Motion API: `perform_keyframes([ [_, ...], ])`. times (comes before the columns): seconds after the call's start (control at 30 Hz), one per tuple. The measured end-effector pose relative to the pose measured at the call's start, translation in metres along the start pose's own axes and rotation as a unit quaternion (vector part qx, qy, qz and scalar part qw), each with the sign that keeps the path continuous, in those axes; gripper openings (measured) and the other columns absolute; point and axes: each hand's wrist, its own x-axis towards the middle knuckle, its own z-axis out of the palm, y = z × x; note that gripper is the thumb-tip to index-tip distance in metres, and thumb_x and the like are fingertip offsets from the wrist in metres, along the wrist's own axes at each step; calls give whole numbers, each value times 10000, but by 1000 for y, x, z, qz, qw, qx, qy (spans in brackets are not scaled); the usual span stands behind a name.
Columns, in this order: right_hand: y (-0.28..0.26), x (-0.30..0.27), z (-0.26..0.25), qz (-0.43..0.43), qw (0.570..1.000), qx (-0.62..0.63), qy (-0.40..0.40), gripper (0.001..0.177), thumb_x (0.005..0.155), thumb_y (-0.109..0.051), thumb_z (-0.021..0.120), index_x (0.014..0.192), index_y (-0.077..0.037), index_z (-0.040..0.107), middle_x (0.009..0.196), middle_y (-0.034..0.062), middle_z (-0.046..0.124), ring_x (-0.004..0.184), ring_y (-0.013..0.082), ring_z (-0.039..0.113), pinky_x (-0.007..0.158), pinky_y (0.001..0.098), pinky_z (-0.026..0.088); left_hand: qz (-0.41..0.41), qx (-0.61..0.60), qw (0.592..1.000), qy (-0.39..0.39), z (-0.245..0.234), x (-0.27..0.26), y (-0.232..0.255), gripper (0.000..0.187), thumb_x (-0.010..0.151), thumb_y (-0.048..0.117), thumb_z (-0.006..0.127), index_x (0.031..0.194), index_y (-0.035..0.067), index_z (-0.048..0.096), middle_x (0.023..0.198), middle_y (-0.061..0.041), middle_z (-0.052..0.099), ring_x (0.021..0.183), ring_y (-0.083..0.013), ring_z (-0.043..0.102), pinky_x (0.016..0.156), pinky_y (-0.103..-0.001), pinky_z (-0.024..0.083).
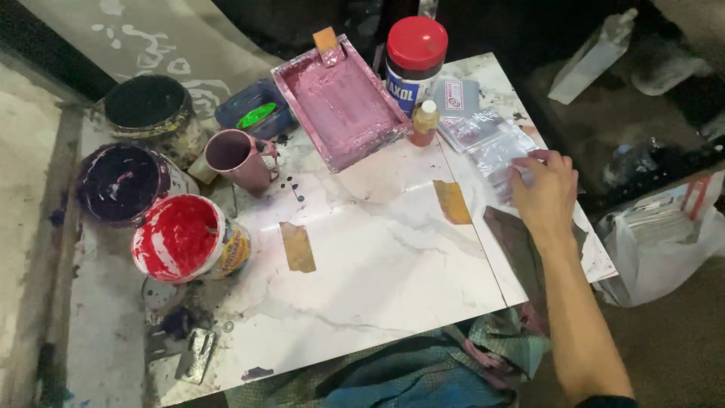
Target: The person uses a small sponge to apply purple paint from a rectangular tray onto a clear plastic sheet. They repeatedly dip the sponge into the paint and spread it across the surface of the sheet, occasionally adjusting the sheet's position on the table.
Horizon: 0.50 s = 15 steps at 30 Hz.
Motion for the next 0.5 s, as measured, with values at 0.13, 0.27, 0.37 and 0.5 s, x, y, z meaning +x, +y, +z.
perform_keyframes([
  [0.13,-45,-22,-76,24,997,67,-6,324,1041,-152,680,1325,-3,730,1116,228,688,987,435,580,867,529,465,17,26,1000,-5,33,-9,73,522,904,463,541,1297,169,718,1441,-303,648,1333,-517,628,1146,-692,511],
  [0.27,-51,-98,-79,78,991,-40,-99,393,1010,-309,645,1333,-92,705,1156,194,658,1030,403,573,818,522,476,-147,-386,910,-33,103,-16,161,291,942,184,632,1209,111,721,1322,-61,708,1327,-272,591,1129,-415,441],
  [0.37,-57,-139,-68,34,998,26,-49,242,962,-176,710,1177,-87,778,1032,107,692,943,293,617,814,427,519,-187,-516,829,-109,142,-16,196,288,976,230,577,1164,98,751,1260,-83,741,1269,-241,636,953,-356,563],
  [0.5,-103,-154,-96,90,953,282,-59,162,817,-173,826,943,-74,804,875,51,804,708,115,735,668,230,596,-209,-650,685,-255,174,-7,246,496,1006,349,529,1414,71,572,1366,-130,670,1199,-226,685,1012,-335,544],
])
